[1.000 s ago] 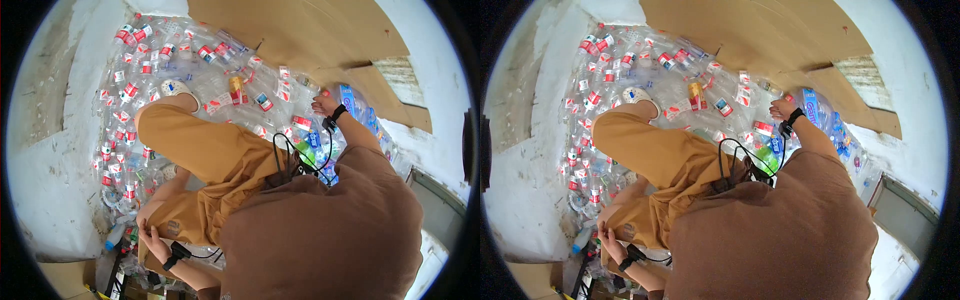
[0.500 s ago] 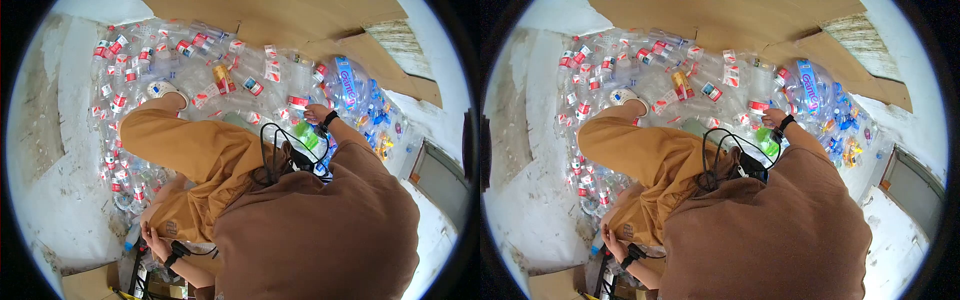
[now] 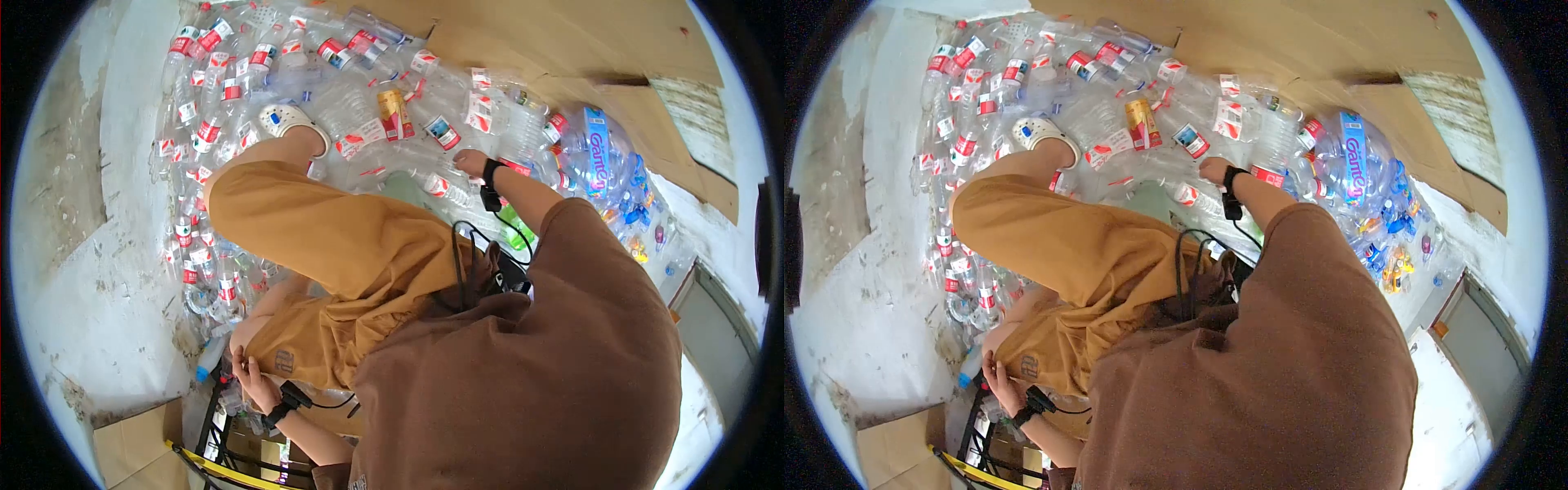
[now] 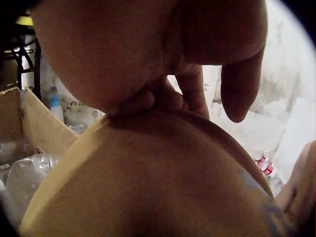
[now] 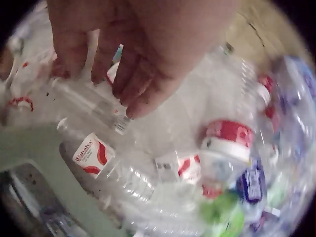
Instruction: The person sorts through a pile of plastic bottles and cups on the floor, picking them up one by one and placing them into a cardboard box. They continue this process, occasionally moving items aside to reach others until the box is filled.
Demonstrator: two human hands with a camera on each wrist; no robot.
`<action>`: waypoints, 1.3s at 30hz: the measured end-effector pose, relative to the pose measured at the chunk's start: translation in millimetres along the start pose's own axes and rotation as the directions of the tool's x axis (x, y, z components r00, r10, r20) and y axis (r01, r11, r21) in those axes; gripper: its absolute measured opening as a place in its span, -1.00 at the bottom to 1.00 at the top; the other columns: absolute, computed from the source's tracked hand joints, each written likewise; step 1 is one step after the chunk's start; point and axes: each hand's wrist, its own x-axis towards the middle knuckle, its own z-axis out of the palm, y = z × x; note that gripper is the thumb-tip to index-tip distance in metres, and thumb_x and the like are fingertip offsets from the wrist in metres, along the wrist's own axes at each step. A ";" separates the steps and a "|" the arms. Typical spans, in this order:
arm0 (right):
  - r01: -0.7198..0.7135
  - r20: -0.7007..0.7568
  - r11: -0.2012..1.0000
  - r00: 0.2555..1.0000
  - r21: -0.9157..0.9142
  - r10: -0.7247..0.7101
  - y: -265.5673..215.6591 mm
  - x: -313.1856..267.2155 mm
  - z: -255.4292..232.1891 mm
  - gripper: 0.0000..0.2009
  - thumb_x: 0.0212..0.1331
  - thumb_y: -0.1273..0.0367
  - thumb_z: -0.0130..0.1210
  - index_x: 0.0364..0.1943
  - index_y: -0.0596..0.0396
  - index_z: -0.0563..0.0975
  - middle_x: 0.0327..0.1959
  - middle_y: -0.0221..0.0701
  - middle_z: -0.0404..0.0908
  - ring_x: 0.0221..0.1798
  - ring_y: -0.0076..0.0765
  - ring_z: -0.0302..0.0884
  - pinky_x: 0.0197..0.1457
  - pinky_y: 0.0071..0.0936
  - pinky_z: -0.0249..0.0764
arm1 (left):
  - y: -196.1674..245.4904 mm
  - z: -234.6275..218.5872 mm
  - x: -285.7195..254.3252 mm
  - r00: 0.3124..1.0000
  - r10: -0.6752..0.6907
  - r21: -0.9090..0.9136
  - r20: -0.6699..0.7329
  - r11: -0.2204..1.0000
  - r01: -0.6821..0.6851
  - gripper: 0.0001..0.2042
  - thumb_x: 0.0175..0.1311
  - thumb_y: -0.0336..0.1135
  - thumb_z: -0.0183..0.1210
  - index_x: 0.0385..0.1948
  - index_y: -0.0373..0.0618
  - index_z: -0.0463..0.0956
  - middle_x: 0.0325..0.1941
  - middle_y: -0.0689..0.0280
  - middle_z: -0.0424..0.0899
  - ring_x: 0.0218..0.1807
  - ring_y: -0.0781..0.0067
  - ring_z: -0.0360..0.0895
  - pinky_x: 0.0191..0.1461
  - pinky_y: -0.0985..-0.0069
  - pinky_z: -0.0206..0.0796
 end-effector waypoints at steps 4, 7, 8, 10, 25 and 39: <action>0.092 0.097 0.875 0.994 -0.475 -0.052 -49.0 37.6 33.8 -0.50 -0.04 0.25 0.15 0.11 -0.16 0.50 0.23 -0.12 0.38 0.21 0.03 0.39 0.29 -0.07 0.31 | -15.7 -13.0 6.7 0.998 -0.068 -0.027 -0.006 0.997 0.067 -0.60 0.28 -0.40 -0.01 0.17 -0.23 0.32 0.18 0.24 0.39 0.13 0.40 0.28 0.27 0.45 0.06; 0.108 0.139 0.780 0.990 -0.617 -0.027 -91.0 38.1 51.7 -0.45 -0.07 0.25 0.17 0.16 -0.30 0.48 0.37 -0.05 0.16 0.34 0.06 0.22 0.33 -0.02 0.26 | -3.6 -6.3 10.1 0.997 -0.083 -0.019 -0.004 0.996 0.083 -0.60 0.26 -0.41 -0.01 0.16 -0.23 0.33 0.17 0.26 0.39 0.12 0.41 0.29 0.26 0.45 0.07; 0.071 0.139 0.733 0.990 -0.677 0.032 -103.3 36.9 55.3 -0.42 -0.08 0.25 0.18 0.18 -0.36 0.46 0.42 -0.04 0.05 0.40 0.08 0.12 0.35 -0.02 0.24 | 3.3 -2.5 11.2 0.998 -0.068 0.055 -0.011 0.996 0.069 -0.60 0.25 -0.42 0.00 0.15 -0.23 0.34 0.16 0.26 0.39 0.10 0.41 0.29 0.24 0.46 0.08; 0.038 0.139 0.710 0.987 -0.703 0.085 -107.5 49.6 65.8 -0.41 -0.05 0.26 0.19 0.20 -0.47 0.43 0.48 -0.09 -0.11 0.44 0.11 0.02 0.35 -0.02 0.24 | 9.2 4.1 15.9 0.998 -0.063 0.129 -0.026 0.989 0.066 -0.61 0.25 -0.42 0.00 0.14 -0.23 0.34 0.16 0.26 0.39 0.08 0.42 0.30 0.23 0.47 0.08; 0.472 0.098 0.738 0.866 -0.482 -0.490 -109.4 -15.4 -0.8 -0.43 -0.13 0.46 0.12 0.13 -0.19 0.48 0.24 -0.19 0.28 0.23 -0.03 0.33 0.28 -0.26 0.33 | 24.6 12.2 30.3 1.000 0.017 0.311 -0.017 0.950 -0.010 -0.62 0.22 -0.46 0.01 0.11 -0.24 0.38 0.09 0.25 0.39 0.05 0.38 0.30 0.20 0.47 0.08; 0.174 0.172 0.640 0.983 -0.748 -0.067 -80.5 31.4 39.6 -0.49 -0.09 0.30 0.15 0.10 -0.26 0.51 0.14 -0.08 0.36 0.23 0.03 0.33 0.26 -0.20 0.36 | 4.5 6.7 10.5 0.996 -0.019 0.210 -0.088 0.977 0.038 -0.61 0.21 -0.47 0.04 0.12 -0.24 0.37 0.07 0.27 0.38 -0.01 0.43 0.31 0.13 0.52 0.12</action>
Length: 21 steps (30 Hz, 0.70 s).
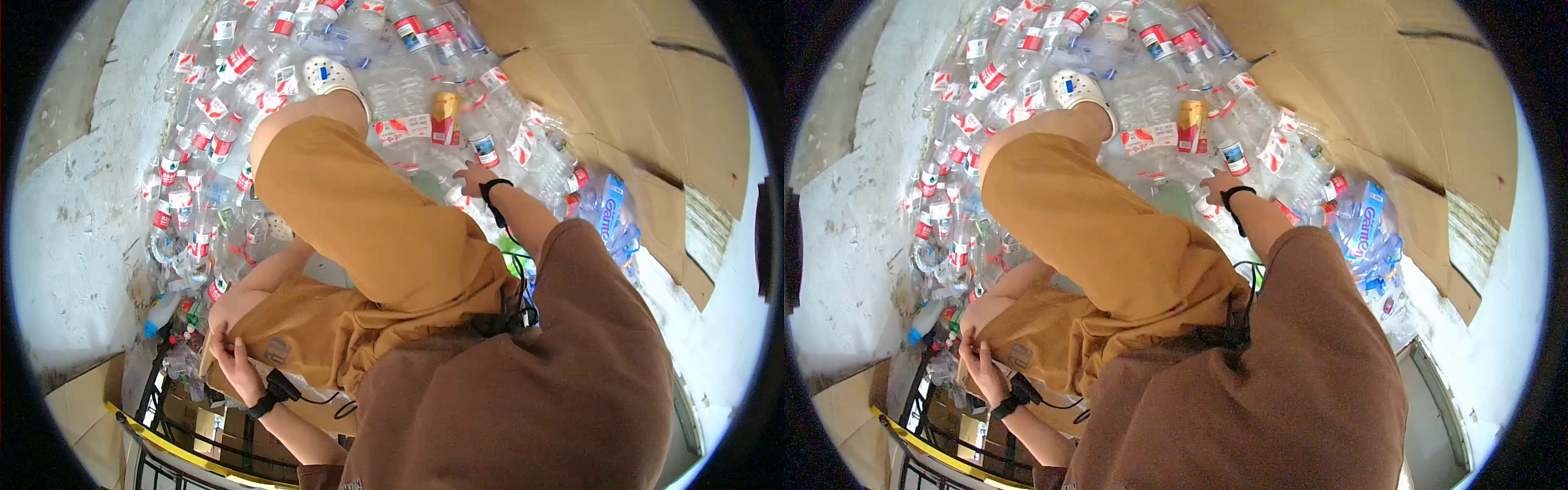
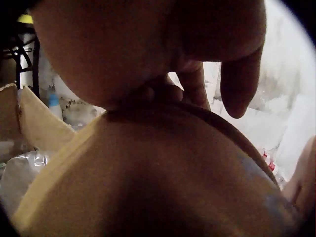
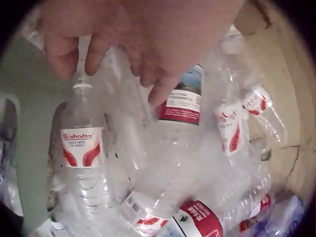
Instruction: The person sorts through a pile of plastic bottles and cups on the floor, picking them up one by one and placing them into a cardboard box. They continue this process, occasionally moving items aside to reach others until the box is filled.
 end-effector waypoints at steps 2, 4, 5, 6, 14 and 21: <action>-0.045 0.044 0.997 0.998 -0.065 0.048 -22.4 6.7 -0.8 -0.48 -0.05 0.30 0.15 0.13 -0.42 0.50 0.31 -0.10 0.17 0.34 0.06 0.18 0.29 -0.16 0.34 | -3.9 -1.8 2.3 1.000 0.008 -0.012 -0.009 1.000 -0.008 -0.60 0.20 -0.47 0.04 0.13 -0.24 0.37 0.07 0.28 0.38 -0.06 0.46 0.30 0.08 0.55 0.13; -0.090 0.026 0.993 0.995 -0.071 0.092 -31.1 21.8 5.7 -0.49 -0.03 0.31 0.15 0.12 -0.44 0.51 0.35 -0.10 0.12 0.36 0.07 0.15 0.30 -0.14 0.33 | -3.0 -5.0 6.8 0.997 -0.077 -0.034 0.022 0.996 0.078 -0.60 0.19 -0.49 0.02 0.12 -0.24 0.37 0.10 0.27 0.37 0.02 0.43 0.31 0.17 0.51 0.10; -0.144 -0.004 0.986 0.989 -0.082 0.144 -33.6 28.4 8.2 -0.51 -0.01 0.32 0.15 0.11 -0.45 0.51 0.40 -0.10 0.06 0.39 0.09 0.12 0.31 -0.12 0.32 | -2.4 -6.9 10.2 0.996 -0.083 -0.023 0.026 0.996 0.083 -0.60 0.19 -0.49 0.02 0.12 -0.24 0.37 0.10 0.27 0.37 0.02 0.43 0.31 0.17 0.51 0.10; -0.140 -0.002 0.986 0.990 -0.093 0.141 -36.8 31.6 3.8 -0.54 0.03 0.34 0.14 0.08 -0.46 0.53 0.44 -0.08 -0.02 0.41 0.10 0.08 0.33 -0.09 0.28 | -2.0 -8.3 12.9 0.993 -0.106 -0.049 0.045 0.993 0.108 -0.60 0.19 -0.50 0.01 0.12 -0.25 0.37 0.12 0.26 0.37 0.08 0.40 0.30 0.22 0.48 0.07; 0.102 -0.006 0.983 0.995 -0.153 -0.104 -10.8 48.2 3.6 -0.49 -0.10 0.50 0.11 0.01 -0.39 0.58 0.38 0.00 0.07 0.38 0.12 0.12 0.38 -0.20 0.22 | 19.1 -1.9 36.1 0.994 -0.097 0.088 0.058 0.992 0.091 -0.61 0.17 -0.50 0.01 0.10 -0.23 0.38 0.03 0.27 0.41 0.08 0.41 0.30 0.25 0.46 0.07; 0.301 -0.104 0.953 0.947 -0.036 -0.303 -11.0 -29.1 -45.0 -0.44 -0.17 0.51 0.15 0.04 -0.35 0.55 0.34 0.08 0.10 0.33 0.16 0.18 0.35 -0.20 0.25 | 37.0 8.3 25.4 1.000 0.001 0.024 0.029 1.000 -0.002 -0.60 0.15 -0.52 0.04 0.09 -0.25 0.40 -0.10 0.38 0.34 -0.24 0.59 0.15 -0.11 0.66 0.09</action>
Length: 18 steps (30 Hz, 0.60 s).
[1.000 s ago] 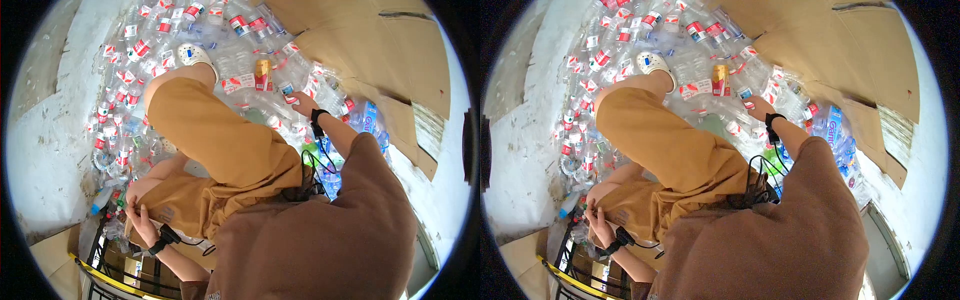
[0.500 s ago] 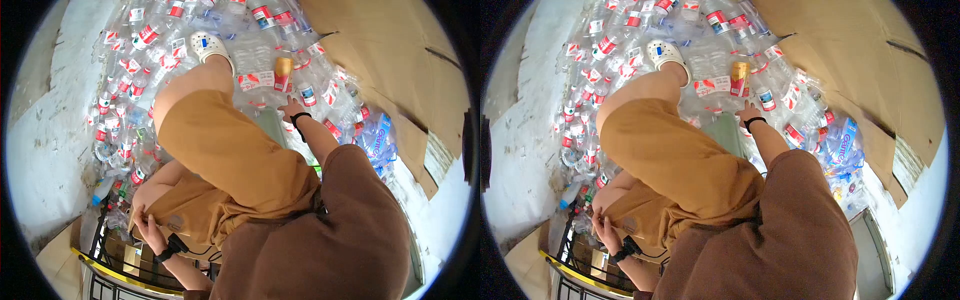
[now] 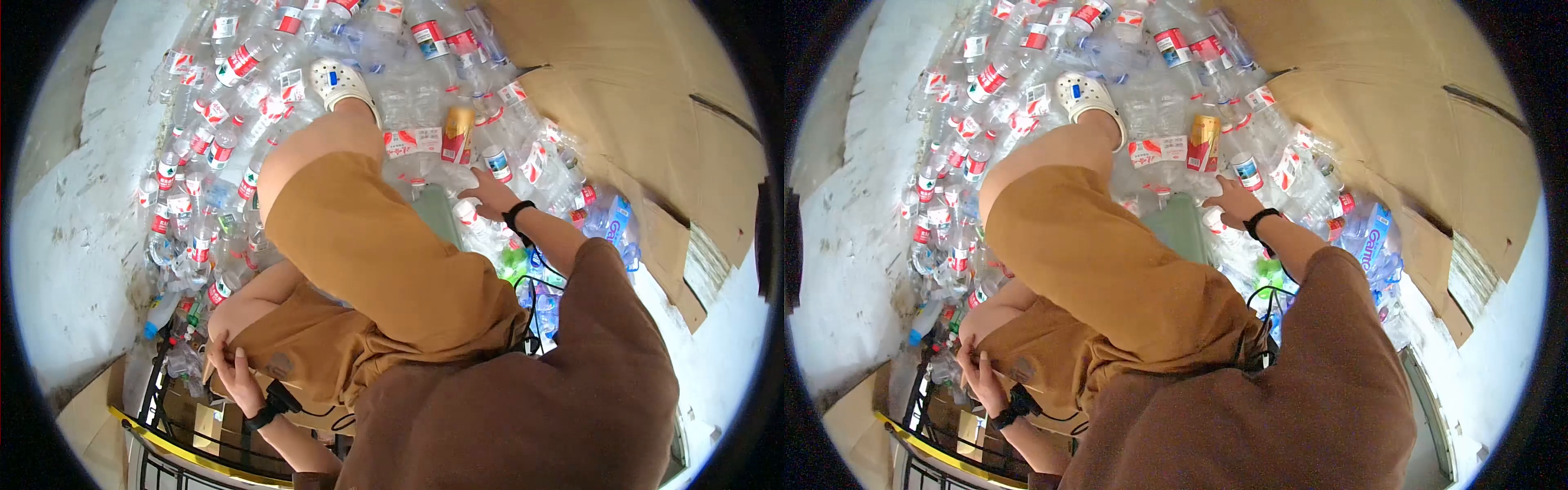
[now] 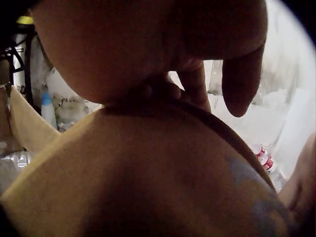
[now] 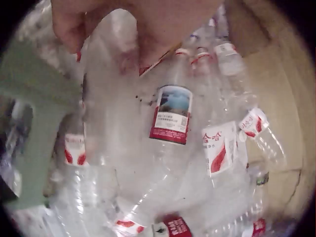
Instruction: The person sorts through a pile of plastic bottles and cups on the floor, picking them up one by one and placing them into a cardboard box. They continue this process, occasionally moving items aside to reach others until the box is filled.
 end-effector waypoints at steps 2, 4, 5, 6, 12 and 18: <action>-0.038 -0.119 0.995 0.992 0.095 0.050 -11.0 -27.2 -24.8 -0.43 -0.16 0.49 0.16 0.06 -0.37 0.54 0.35 0.09 0.09 0.34 0.19 0.16 0.35 -0.22 0.25 | -9.0 -0.8 -4.2 1.000 -0.004 -0.024 -0.009 1.000 0.004 -0.59 0.14 -0.52 0.04 0.10 -0.26 0.40 -0.10 0.39 0.32 -0.24 0.58 0.15 -0.10 0.66 0.07; -0.054 -0.287 0.921 0.942 0.385 0.175 -25.3 -51.5 -60.3 -0.43 -0.06 0.46 0.14 0.16 -0.35 0.47 0.34 0.04 0.13 0.36 0.09 0.18 0.37 -0.29 0.22 | -23.0 -3.8 -8.3 0.998 0.051 -0.076 -0.027 0.996 -0.053 -0.58 0.14 -0.50 0.05 0.10 -0.26 0.39 -0.12 0.39 0.30 -0.24 0.57 0.14 -0.09 0.65 0.08; 0.088 -0.409 0.815 0.892 0.573 0.191 -26.3 -59.1 -73.6 -0.45 -0.01 0.47 0.12 0.18 -0.24 0.45 0.31 -0.03 0.19 0.33 -0.01 0.23 0.36 -0.29 0.23 | -25.0 -3.8 -11.1 0.997 0.072 -0.106 -0.024 0.992 -0.074 -0.58 0.14 -0.50 0.05 0.11 -0.26 0.39 -0.10 0.39 0.31 -0.23 0.55 0.16 -0.07 0.64 0.08; 0.258 -0.514 0.664 0.829 0.702 0.222 -28.0 -65.7 -88.2 -0.47 0.05 0.49 0.11 0.20 -0.14 0.43 0.29 -0.11 0.24 0.31 -0.11 0.28 0.35 -0.30 0.24 | -27.6 -4.1 -14.3 0.995 0.092 -0.137 -0.026 0.986 -0.095 -0.57 0.14 -0.50 0.05 0.12 -0.26 0.38 -0.08 0.38 0.32 -0.21 0.54 0.17 -0.04 0.62 0.09; 0.720 -0.715 -0.187 0.691 0.668 0.106 -135.5 -121.6 -199.4 -0.53 0.19 0.46 0.02 0.23 0.09 0.31 0.25 -0.26 0.34 0.31 -0.23 0.27 0.36 -0.20 0.19 | -29.4 -15.7 -35.0 0.998 0.064 -0.428 0.018 0.902 -0.050 -0.58 0.24 -0.42 0.07 0.16 -0.26 0.34 0.08 0.27 0.41 0.04 0.45 0.33 0.20 0.48 0.13; 0.637 -0.713 -0.326 0.658 0.698 -0.242 -254.5 -121.2 -209.6 -0.50 0.13 0.41 0.08 0.22 0.00 0.33 0.28 -0.21 0.32 0.33 -0.15 0.25 0.40 -0.13 0.14 | 27.3 -25.0 -57.9 0.889 0.453 -0.367 0.064 0.839 -0.401 -0.47 0.16 -0.31 0.21 0.18 -0.25 0.30 0.09 0.21 0.44 0.07 0.39 0.41 0.18 0.43 0.24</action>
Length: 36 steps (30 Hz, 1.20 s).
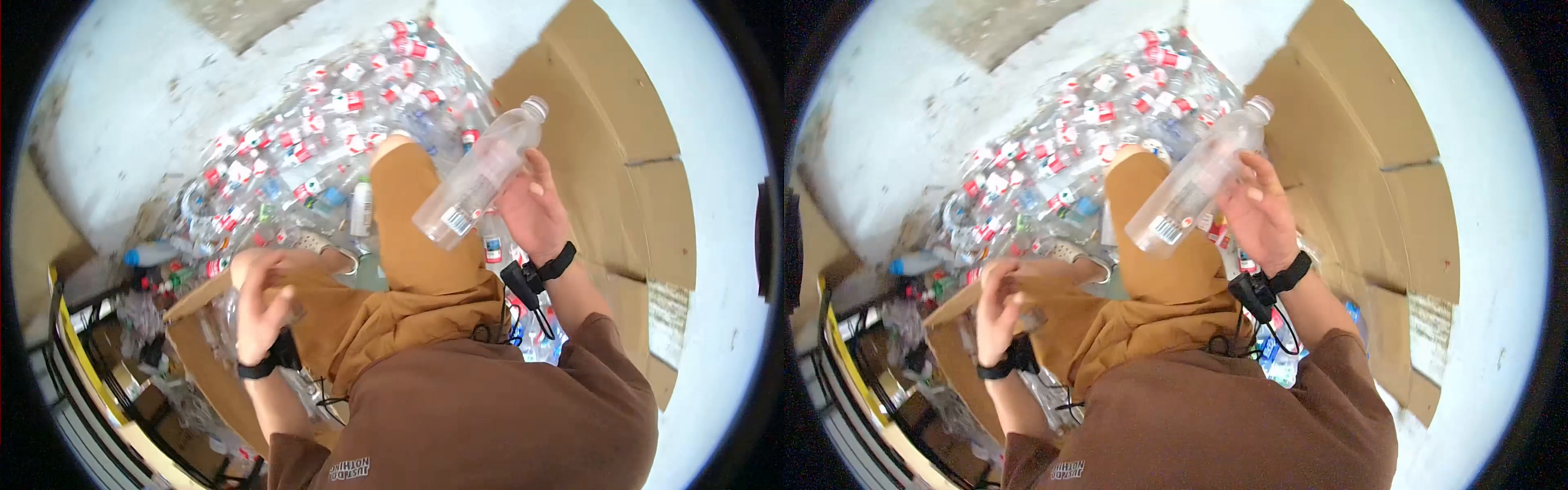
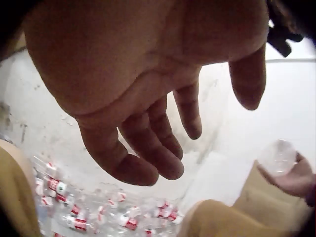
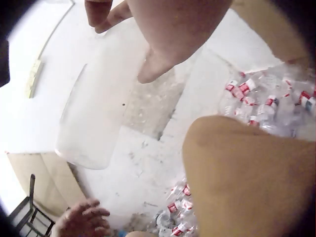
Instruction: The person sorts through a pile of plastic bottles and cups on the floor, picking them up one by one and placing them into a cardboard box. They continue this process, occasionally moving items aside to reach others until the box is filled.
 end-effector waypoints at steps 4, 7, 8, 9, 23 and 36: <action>-0.135 0.234 0.990 0.965 0.039 0.122 50.2 14.6 58.3 -0.58 0.13 0.44 0.07 0.15 0.01 0.42 0.31 -0.23 0.30 0.38 -0.11 0.19 0.43 -0.10 0.09 | 30.9 29.3 -2.2 0.992 0.093 -0.393 0.082 0.918 -0.053 -0.33 0.15 -0.27 0.26 0.30 -0.20 0.16 0.15 0.16 0.40 0.04 0.36 0.43 0.18 0.41 0.26; -0.229 0.400 0.973 0.895 0.032 0.198 89.8 14.0 78.5 -0.68 0.13 0.39 0.09 0.01 -0.10 0.53 0.43 -0.13 0.10 0.46 0.00 0.04 0.50 0.02 -0.09 | 29.1 40.6 -9.2 0.999 0.033 -0.499 0.031 0.867 -0.013 -0.29 0.14 -0.23 0.29 0.30 -0.19 0.13 0.16 0.16 0.37 0.07 0.33 0.41 0.17 0.38 0.27; -0.252 0.424 0.967 0.880 0.035 0.214 100.3 14.0 82.9 -0.68 0.13 0.39 0.09 0.01 -0.10 0.53 0.43 -0.13 0.10 0.46 0.00 0.04 0.50 0.02 -0.09 | 17.4 45.0 -10.4 0.999 0.023 -0.486 -0.028 0.873 -0.034 -0.31 0.09 -0.26 0.31 0.26 -0.20 0.17 0.15 0.14 0.37 0.07 0.30 0.40 0.17 0.36 0.27; -0.274 0.460 0.960 0.861 0.064 0.215 108.7 13.8 87.2 -0.70 0.13 0.42 0.06 -0.01 -0.03 0.52 0.31 -0.24 0.26 0.42 -0.07 0.11 0.48 -0.02 -0.05 | 12.3 46.1 -13.6 0.996 0.017 -0.474 -0.084 0.879 -0.055 -0.33 0.04 -0.29 0.34 0.22 -0.20 0.22 0.13 0.13 0.37 0.07 0.26 0.40 0.17 0.34 0.26; -0.539 0.358 0.792 0.707 -0.287 0.610 120.2 0.4 141.8 -0.59 0.17 0.42 0.03 0.14 0.16 0.36 0.27 -0.16 0.33 0.31 -0.15 0.30 0.32 -0.16 0.27 | -35.7 -2.4 -77.4 0.564 0.473 0.630 -0.677 0.769 0.112 -0.38 -0.24 -0.60 0.30 0.02 -0.09 0.35 0.11 0.14 0.36 0.15 -0.01 0.24 0.24 0.13 0.09; -0.926 0.954 0.370 0.048 -0.069 0.297 83.6 -48.0 310.1 -0.62 0.10 0.36 0.05 0.05 0.04 0.56 0.04 -0.43 0.59 -0.02 -0.46 0.44 0.01 -0.48 0.40 | -277.3 -14.3 -293.7 -0.133 -0.512 -0.528 -0.849 0.835 0.156 -0.47 0.07 -0.47 0.29 0.08 -0.27 0.23 0.13 0.16 0.30 0.15 0.25 0.29 0.27 0.31 0.16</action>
